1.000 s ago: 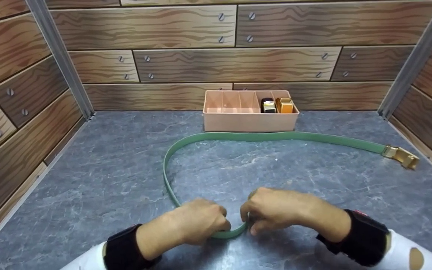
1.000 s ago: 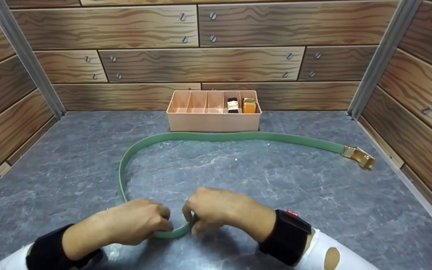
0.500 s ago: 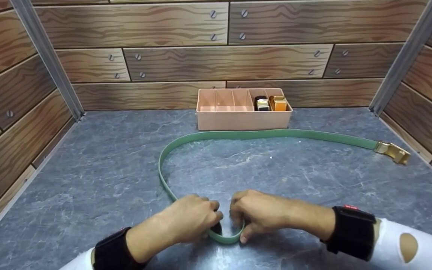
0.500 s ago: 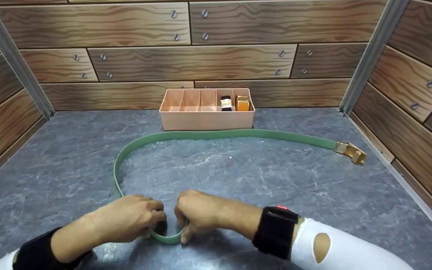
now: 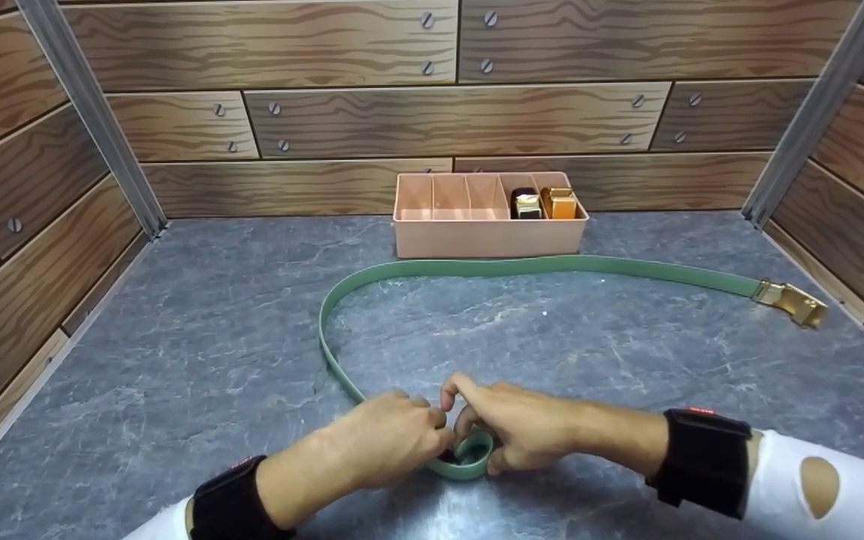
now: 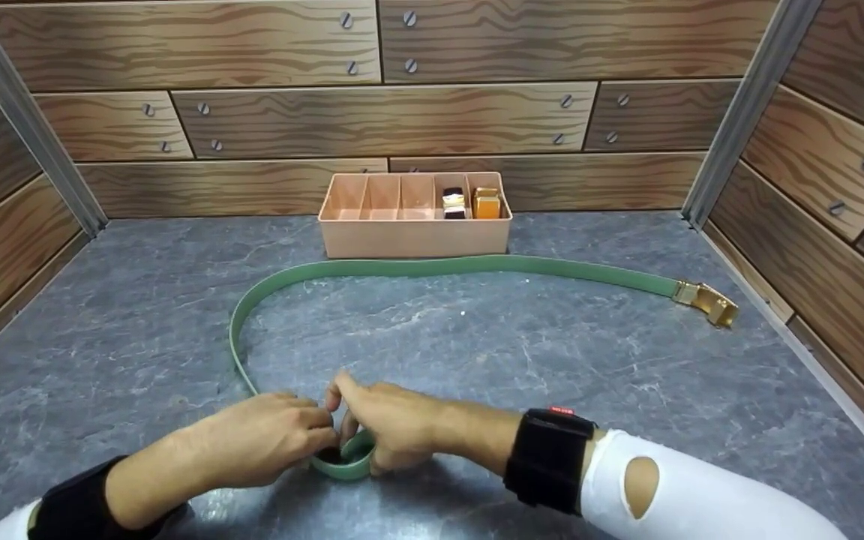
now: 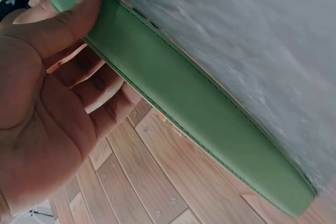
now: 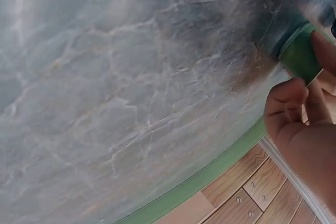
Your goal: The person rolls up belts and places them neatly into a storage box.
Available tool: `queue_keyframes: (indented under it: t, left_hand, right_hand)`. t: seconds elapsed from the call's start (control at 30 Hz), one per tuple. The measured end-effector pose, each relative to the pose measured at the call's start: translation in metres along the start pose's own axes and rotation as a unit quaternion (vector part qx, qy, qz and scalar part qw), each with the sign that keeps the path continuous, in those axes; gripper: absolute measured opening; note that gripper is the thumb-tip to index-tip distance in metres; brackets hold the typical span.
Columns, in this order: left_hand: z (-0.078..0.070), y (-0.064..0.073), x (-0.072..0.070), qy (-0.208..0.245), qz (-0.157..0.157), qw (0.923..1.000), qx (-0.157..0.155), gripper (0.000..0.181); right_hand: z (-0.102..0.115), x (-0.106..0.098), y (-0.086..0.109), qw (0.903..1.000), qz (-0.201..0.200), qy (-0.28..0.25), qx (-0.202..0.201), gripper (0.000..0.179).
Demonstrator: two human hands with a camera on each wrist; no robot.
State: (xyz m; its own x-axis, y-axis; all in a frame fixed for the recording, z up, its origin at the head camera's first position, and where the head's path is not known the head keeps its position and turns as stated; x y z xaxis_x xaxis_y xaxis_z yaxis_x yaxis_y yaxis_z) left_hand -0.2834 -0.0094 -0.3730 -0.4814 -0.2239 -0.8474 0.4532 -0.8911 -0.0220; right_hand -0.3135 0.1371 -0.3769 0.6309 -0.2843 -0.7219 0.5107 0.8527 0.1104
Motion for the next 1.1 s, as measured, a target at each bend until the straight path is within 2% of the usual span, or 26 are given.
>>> queue_keyframes:
  t: [0.1,0.2,0.27,0.33,0.4,0.47,0.53,0.63,0.7,0.8,0.93,1.0,1.1]
  left_hand:
    - [0.001,0.000,0.001,0.002,0.003,0.9999,-0.010,0.015]
    - [0.009,0.001,0.009,0.026,0.035,0.9985,-0.033,0.035]
    - [0.019,-0.001,0.017,0.073,0.049,0.9956,-0.034,0.055]
    - [0.027,-0.007,0.025,0.146,0.045,0.9882,-0.008,0.067]
    - [0.033,-0.016,0.032,0.227,0.029,0.9726,0.041,0.078]
    - [0.035,-0.026,0.035,0.304,0.015,0.9483,0.089,0.086]
    - [0.034,-0.034,0.038,0.355,0.009,0.9265,0.124,0.085]
    - [0.031,-0.039,0.040,0.413,0.007,0.9007,0.136,0.071]
    - [0.029,-0.041,0.040,0.435,0.007,0.8911,0.128,0.061]
    - [0.027,-0.042,0.039,0.453,0.004,0.8854,0.105,0.044]
    - [0.025,-0.044,0.038,0.451,0.005,0.8880,0.092,0.033]
    - [0.023,-0.045,0.038,0.444,0.007,0.8906,0.097,0.031]
    - [0.021,-0.047,0.038,0.435,-0.002,0.8931,0.114,0.031]
  right_hand:
    - [0.001,0.001,0.002,0.9994,0.013,0.028,-0.018,0.075]
    - [0.004,0.004,0.003,0.9937,0.027,0.092,-0.059,0.071]
    - [0.005,0.005,0.004,0.9853,0.026,0.141,-0.092,0.068]
    - [0.007,0.005,0.005,0.9763,0.021,0.175,-0.126,0.064]
    - [0.008,0.006,0.007,0.9667,0.011,0.202,-0.157,0.061]
    - [0.009,0.005,0.009,0.9567,-0.002,0.228,-0.181,0.056]
    - [0.010,0.006,0.010,0.9463,-0.011,0.252,-0.202,0.049]
    - [0.013,0.006,0.011,0.9342,-0.020,0.282,-0.218,0.044]
    - [0.015,0.007,0.011,0.9326,-0.016,0.287,-0.218,0.047]
    - [0.017,0.007,0.011,0.9437,0.004,0.259,-0.205,0.051]
    - [0.015,0.010,0.013,0.9644,0.010,0.202,-0.170,0.049]
    - [0.014,0.012,0.014,0.9685,-0.004,0.186,-0.166,0.053]
    - [0.012,0.017,0.016,0.9668,-0.037,0.183,-0.174,0.050]
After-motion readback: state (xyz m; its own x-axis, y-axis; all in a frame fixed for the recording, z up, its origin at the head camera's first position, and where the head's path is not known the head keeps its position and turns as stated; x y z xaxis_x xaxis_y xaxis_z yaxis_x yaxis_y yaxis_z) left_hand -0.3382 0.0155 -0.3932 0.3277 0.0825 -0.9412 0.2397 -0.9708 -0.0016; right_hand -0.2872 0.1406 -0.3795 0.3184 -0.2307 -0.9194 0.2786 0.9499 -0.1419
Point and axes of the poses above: each hand's wrist, its own y-axis away from the middle knuckle, its own x-axis out of the palm, z = x × y, the point moved 4 cm from there along -y, towards the middle knuckle, and after that the axes turned 7 degrees about -y, right-handed, at the moved point
